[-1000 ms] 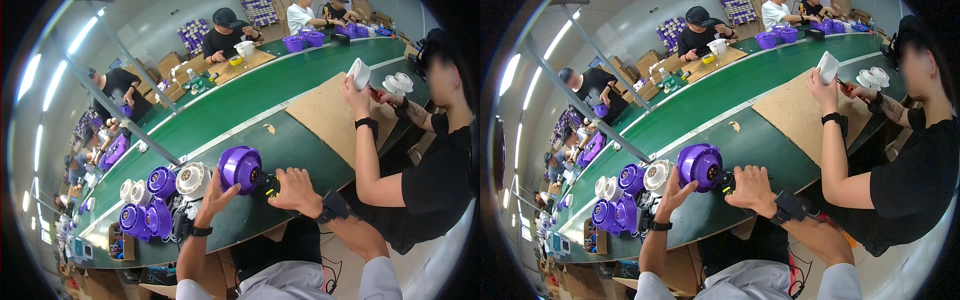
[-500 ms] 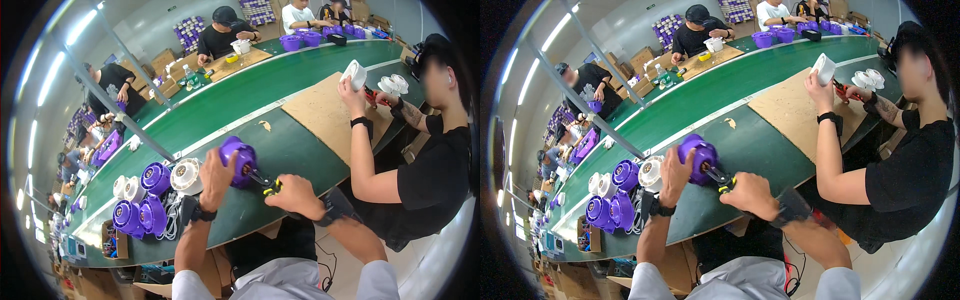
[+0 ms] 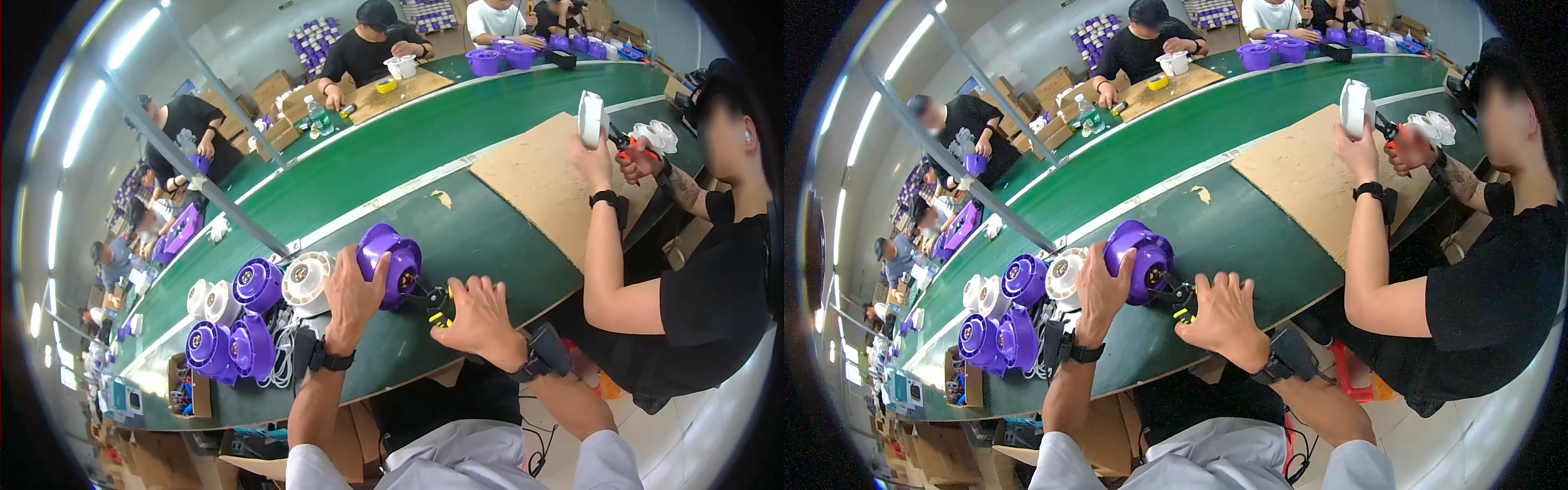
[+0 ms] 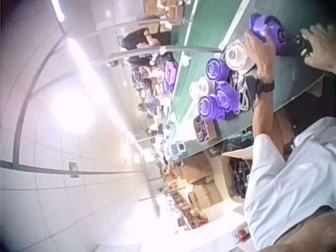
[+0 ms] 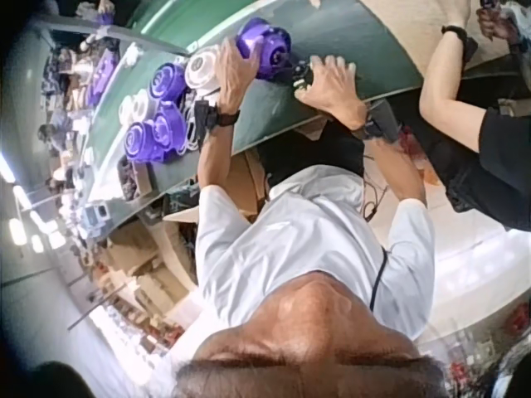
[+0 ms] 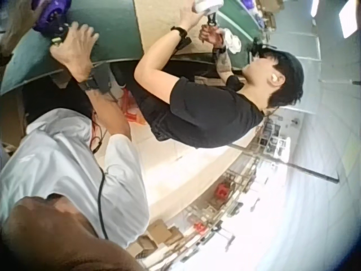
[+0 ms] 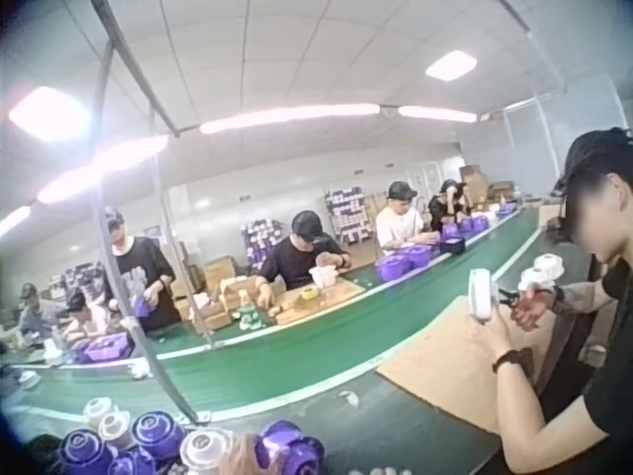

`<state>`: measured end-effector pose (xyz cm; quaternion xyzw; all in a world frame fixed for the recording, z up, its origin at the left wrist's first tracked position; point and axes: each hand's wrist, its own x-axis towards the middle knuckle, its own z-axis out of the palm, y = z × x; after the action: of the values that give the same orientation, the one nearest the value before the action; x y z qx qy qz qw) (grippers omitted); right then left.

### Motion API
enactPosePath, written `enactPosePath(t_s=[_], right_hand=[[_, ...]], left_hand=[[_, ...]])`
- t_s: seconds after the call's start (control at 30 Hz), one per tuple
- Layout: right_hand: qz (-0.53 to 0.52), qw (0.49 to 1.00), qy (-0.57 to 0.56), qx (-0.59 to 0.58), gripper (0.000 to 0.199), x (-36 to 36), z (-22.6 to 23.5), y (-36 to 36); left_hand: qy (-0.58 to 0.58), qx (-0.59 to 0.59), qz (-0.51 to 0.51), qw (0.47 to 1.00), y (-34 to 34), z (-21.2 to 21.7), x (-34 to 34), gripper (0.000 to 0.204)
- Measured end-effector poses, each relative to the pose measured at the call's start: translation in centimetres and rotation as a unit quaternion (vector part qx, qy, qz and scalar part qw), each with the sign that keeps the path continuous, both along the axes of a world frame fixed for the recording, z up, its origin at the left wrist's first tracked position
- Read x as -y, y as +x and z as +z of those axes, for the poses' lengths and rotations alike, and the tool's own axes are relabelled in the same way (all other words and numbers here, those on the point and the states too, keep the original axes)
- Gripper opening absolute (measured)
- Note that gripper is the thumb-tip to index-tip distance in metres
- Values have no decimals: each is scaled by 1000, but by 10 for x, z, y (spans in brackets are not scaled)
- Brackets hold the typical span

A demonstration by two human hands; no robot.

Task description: Assembling internal wiring and components into plastic housings on a factory assembly line.

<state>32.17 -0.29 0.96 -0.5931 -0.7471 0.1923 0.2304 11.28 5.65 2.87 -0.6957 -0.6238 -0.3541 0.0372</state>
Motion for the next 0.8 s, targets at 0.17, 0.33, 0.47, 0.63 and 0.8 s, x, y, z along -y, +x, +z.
enactPosePath(t_s=[0.17, 0.33, 0.47, 0.63, 0.8], right_hand=[[-19, 985, 152, 82, 64, -8, 1, -6], [-17, 993, 84, 76, 54, -15, 2, -9], [-6, 986, 135, 99, 48, -17, -5, -8], [21, 938, 255, 234, 45, -22, 7, -10], [20, 933, 255, 255, 41, -21, 15, -8]], left_hand=[[16, -27, -24, 999, -1, 2, -3, 52], [10, -26, -17, 999, -1, 1, 0, 52], [7, -20, -14, 1000, 8, 6, 1, 50], [1, -78, -20, 997, 4, 8, -18, 47], [-47, -72, -36, 996, 9, 19, -23, 47]])
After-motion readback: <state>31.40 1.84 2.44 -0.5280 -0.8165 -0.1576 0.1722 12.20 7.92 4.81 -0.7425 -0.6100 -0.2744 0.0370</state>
